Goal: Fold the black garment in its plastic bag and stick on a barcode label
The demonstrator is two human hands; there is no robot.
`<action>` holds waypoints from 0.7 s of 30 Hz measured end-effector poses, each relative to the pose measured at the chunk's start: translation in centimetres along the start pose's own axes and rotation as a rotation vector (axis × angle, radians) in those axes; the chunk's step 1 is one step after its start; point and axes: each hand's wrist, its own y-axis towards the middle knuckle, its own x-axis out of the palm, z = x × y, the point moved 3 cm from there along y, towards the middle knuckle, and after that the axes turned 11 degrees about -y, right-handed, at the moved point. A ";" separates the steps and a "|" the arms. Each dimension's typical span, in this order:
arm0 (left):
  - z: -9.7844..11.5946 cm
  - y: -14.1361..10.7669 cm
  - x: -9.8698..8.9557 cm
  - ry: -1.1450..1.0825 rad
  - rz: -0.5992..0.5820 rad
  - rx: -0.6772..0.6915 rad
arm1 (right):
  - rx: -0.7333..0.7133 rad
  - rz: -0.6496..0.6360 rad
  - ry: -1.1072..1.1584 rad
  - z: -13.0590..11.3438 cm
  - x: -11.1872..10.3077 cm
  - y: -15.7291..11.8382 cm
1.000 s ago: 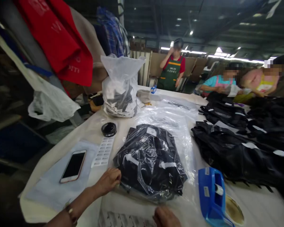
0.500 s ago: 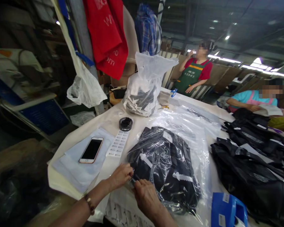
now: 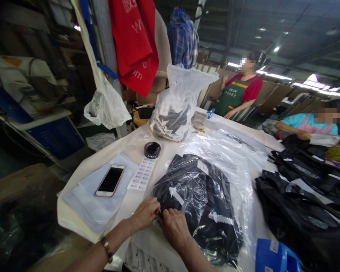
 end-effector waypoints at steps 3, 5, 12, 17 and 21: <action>0.0 0.2 -0.1 0.007 -0.017 -0.009 | 0.047 -0.025 -0.005 0.0 -0.1 0.5; 0.0 0.3 -0.3 0.007 -0.031 -0.013 | 0.079 -0.027 -0.001 -0.2 -0.4 0.6; 0.2 0.5 -0.8 0.018 -0.071 -0.054 | 0.336 -0.121 0.033 -1.4 0.7 0.5; 0.2 0.4 -0.5 0.057 -0.079 -0.077 | 0.370 -0.201 0.168 -1.1 1.2 0.9; -0.1 0.6 -0.3 0.087 -0.070 -0.093 | 0.325 -0.344 0.250 0.2 -0.2 1.0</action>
